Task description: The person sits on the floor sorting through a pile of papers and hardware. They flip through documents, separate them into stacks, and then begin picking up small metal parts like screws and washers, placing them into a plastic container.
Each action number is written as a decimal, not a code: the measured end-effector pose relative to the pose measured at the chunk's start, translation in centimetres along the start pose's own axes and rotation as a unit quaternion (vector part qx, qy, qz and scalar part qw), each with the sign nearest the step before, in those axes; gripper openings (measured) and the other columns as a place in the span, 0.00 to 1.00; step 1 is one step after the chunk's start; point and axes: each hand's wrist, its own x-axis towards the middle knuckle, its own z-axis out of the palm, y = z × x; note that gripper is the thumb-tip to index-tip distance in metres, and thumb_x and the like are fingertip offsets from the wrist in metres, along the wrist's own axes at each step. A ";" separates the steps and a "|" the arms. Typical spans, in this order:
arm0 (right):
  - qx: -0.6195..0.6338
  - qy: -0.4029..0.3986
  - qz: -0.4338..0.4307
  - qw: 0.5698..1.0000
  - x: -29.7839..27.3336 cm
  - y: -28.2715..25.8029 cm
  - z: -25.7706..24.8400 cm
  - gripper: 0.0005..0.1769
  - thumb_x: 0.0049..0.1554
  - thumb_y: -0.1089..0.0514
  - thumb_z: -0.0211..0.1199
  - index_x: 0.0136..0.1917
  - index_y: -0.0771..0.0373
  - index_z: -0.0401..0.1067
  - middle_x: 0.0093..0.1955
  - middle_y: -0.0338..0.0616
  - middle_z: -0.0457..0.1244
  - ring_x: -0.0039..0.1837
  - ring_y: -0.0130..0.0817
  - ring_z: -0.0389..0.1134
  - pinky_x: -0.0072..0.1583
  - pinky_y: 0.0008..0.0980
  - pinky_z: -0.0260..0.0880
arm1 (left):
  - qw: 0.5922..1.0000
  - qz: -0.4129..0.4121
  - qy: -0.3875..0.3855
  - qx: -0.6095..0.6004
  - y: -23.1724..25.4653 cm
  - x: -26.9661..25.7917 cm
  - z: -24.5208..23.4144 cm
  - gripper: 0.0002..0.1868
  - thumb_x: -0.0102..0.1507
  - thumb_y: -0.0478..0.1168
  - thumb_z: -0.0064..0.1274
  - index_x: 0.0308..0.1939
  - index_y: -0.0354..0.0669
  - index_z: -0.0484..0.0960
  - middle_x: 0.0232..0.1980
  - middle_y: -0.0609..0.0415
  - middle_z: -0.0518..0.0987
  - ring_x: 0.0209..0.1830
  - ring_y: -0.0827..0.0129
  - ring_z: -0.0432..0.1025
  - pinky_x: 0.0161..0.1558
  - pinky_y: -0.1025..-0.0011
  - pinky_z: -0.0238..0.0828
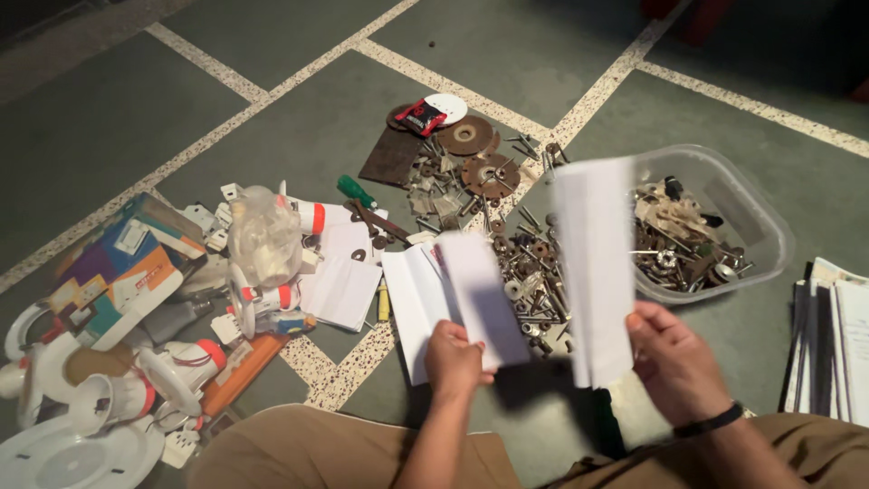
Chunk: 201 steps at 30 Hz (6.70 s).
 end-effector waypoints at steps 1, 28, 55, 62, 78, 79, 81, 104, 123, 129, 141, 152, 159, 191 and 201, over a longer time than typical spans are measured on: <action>0.031 -0.026 -0.001 0.999 0.0 -0.8 -0.5 0.17 0.64 0.57 0.63 0.64 0.67 0.71 0.49 0.41 0.69 0.47 0.27 0.68 0.51 0.31 0.70 | 0.999 0.015 0.003 -0.030 0.0 0.3 0.0 0.12 0.61 0.26 0.56 0.44 0.37 0.70 0.37 0.44 0.81 0.21 0.58 0.78 0.17 0.68 0.74; -0.177 0.115 0.203 0.956 1.0 1.5 -1.4 0.19 0.57 0.62 0.66 0.62 0.69 0.74 0.53 0.44 0.70 0.52 0.34 0.69 0.57 0.37 0.68 | 0.898 0.034 -0.333 -0.286 3.0 -4.3 0.3 0.12 0.64 0.40 0.60 0.49 0.39 0.81 0.40 0.56 0.84 0.32 0.75 0.77 0.37 0.75 0.70; 0.015 0.010 0.037 0.999 -1.5 -5.3 2.6 0.24 0.62 0.57 0.60 0.69 0.70 0.72 0.45 0.30 0.66 0.41 0.15 0.62 0.54 0.22 0.67 | 0.941 0.223 -0.194 -0.162 3.1 -5.4 1.7 0.19 0.67 0.39 0.54 0.59 0.33 0.77 0.41 0.54 0.82 0.31 0.75 0.75 0.35 0.78 0.71; 0.014 0.245 0.005 0.969 -2.9 -11.0 -2.9 0.22 0.65 0.62 0.49 0.70 0.74 0.66 0.43 0.31 0.64 0.40 0.16 0.61 0.46 0.17 0.61 | 0.941 0.248 -0.175 -0.151 4.9 -8.3 5.9 0.17 0.68 0.39 0.52 0.59 0.34 0.77 0.43 0.56 0.83 0.32 0.78 0.75 0.35 0.79 0.71; -0.077 0.496 0.005 0.865 -8.8 -9.4 -26.3 0.18 0.60 0.60 0.62 0.64 0.60 0.75 0.44 0.30 0.64 0.39 0.20 0.60 0.42 0.25 0.61 | 0.908 0.124 -0.383 -0.118 2.5 -16.7 30.3 0.14 0.68 0.34 0.50 0.57 0.37 0.76 0.41 0.54 0.83 0.30 0.73 0.79 0.29 0.79 0.67; -0.094 0.504 0.026 0.858 -8.9 -8.7 -27.3 0.17 0.60 0.59 0.63 0.63 0.58 0.77 0.43 0.30 0.64 0.40 0.20 0.60 0.42 0.25 0.61 | 0.909 0.130 -0.385 -0.089 2.4 -16.9 31.3 0.13 0.68 0.34 0.50 0.57 0.37 0.76 0.41 0.53 0.83 0.30 0.72 0.80 0.29 0.78 0.68; -0.090 0.504 0.033 0.858 -9.0 -6.7 -28.5 0.16 0.60 0.58 0.66 0.62 0.59 0.79 0.43 0.32 0.63 0.39 0.22 0.58 0.41 0.25 0.58 | 0.914 0.127 -0.384 -0.033 1.8 -17.1 32.6 0.12 0.67 0.33 0.49 0.55 0.36 0.76 0.40 0.52 0.84 0.30 0.70 0.80 0.28 0.77 0.70; -0.050 0.559 -0.108 0.821 -11.2 -4.5 -28.5 0.15 0.59 0.69 0.60 0.60 0.66 0.72 0.57 0.43 0.68 0.54 0.32 0.69 0.53 0.29 0.71 | 0.817 0.298 -0.373 0.323 0.4 -16.9 37.9 0.26 0.56 0.27 0.54 0.60 0.35 0.74 0.52 0.32 0.79 0.54 0.42 0.75 0.55 0.56 0.71; -0.349 0.017 -0.108 0.931 -3.0 -3.4 2.0 0.10 0.60 0.60 0.61 0.55 0.59 0.77 0.52 0.37 0.69 0.53 0.25 0.68 0.51 0.28 0.70 | 0.790 0.459 -0.117 0.389 6.5 -6.2 6.1 0.21 0.60 0.33 0.53 0.58 0.40 0.75 0.59 0.42 0.75 0.61 0.45 0.69 0.60 0.52 0.65; -0.376 -0.068 -0.027 0.924 -2.1 2.6 5.4 0.12 0.59 0.60 0.61 0.57 0.58 0.76 0.54 0.35 0.70 0.57 0.24 0.70 0.57 0.28 0.72 | 0.865 0.243 0.069 0.434 6.6 -2.8 -6.7 0.29 0.59 0.40 0.55 0.63 0.39 0.69 0.65 0.40 0.70 0.64 0.44 0.66 0.62 0.49 0.62; -0.256 -0.054 0.070 0.963 0.2 8.2 5.6 0.18 0.62 0.61 0.56 0.64 0.66 0.73 0.60 0.44 0.70 0.63 0.31 0.70 0.61 0.32 0.71 | 0.942 -0.008 0.121 0.314 4.6 2.9 -6.2 0.38 0.56 0.41 0.57 0.66 0.30 0.60 0.69 0.36 0.64 0.68 0.43 0.64 0.65 0.48 0.61; -0.120 -0.006 0.124 0.985 0.4 8.1 5.2 0.25 0.63 0.57 0.56 0.72 0.66 0.68 0.62 0.50 0.68 0.61 0.37 0.69 0.62 0.36 0.71 | 0.981 0.144 -0.085 0.093 0.7 3.3 -4.7 0.16 0.58 0.31 0.56 0.50 0.31 0.81 0.43 0.44 0.87 0.40 0.62 0.81 0.44 0.68 0.77; -0.142 -0.004 0.093 0.985 -0.3 7.0 5.5 0.30 0.57 0.62 0.58 0.73 0.60 0.64 0.64 0.42 0.67 0.62 0.29 0.69 0.62 0.32 0.70 | 0.947 0.051 -0.304 -0.095 2.0 0.6 -4.0 0.16 0.64 0.27 0.49 0.56 0.32 0.76 0.48 0.47 0.83 0.46 0.66 0.78 0.49 0.70 0.75; -0.231 0.085 0.045 0.968 -0.4 5.1 6.1 0.37 0.58 0.48 0.66 0.72 0.70 0.59 0.57 0.54 0.66 0.55 0.40 0.67 0.56 0.38 0.69 | 0.958 0.203 -0.132 0.152 3.1 -1.8 -2.7 0.15 0.59 0.39 0.55 0.44 0.31 0.83 0.37 0.42 0.86 0.37 0.58 0.83 0.42 0.63 0.77; -0.387 0.118 -0.096 0.910 -0.5 5.2 6.1 0.46 0.49 0.53 0.70 0.73 0.68 0.52 0.64 0.53 0.60 0.64 0.40 0.65 0.64 0.38 0.66 | 0.946 0.236 -0.109 0.195 4.2 -3.8 -2.5 0.15 0.59 0.38 0.52 0.46 0.32 0.83 0.42 0.36 0.85 0.46 0.47 0.81 0.48 0.59 0.76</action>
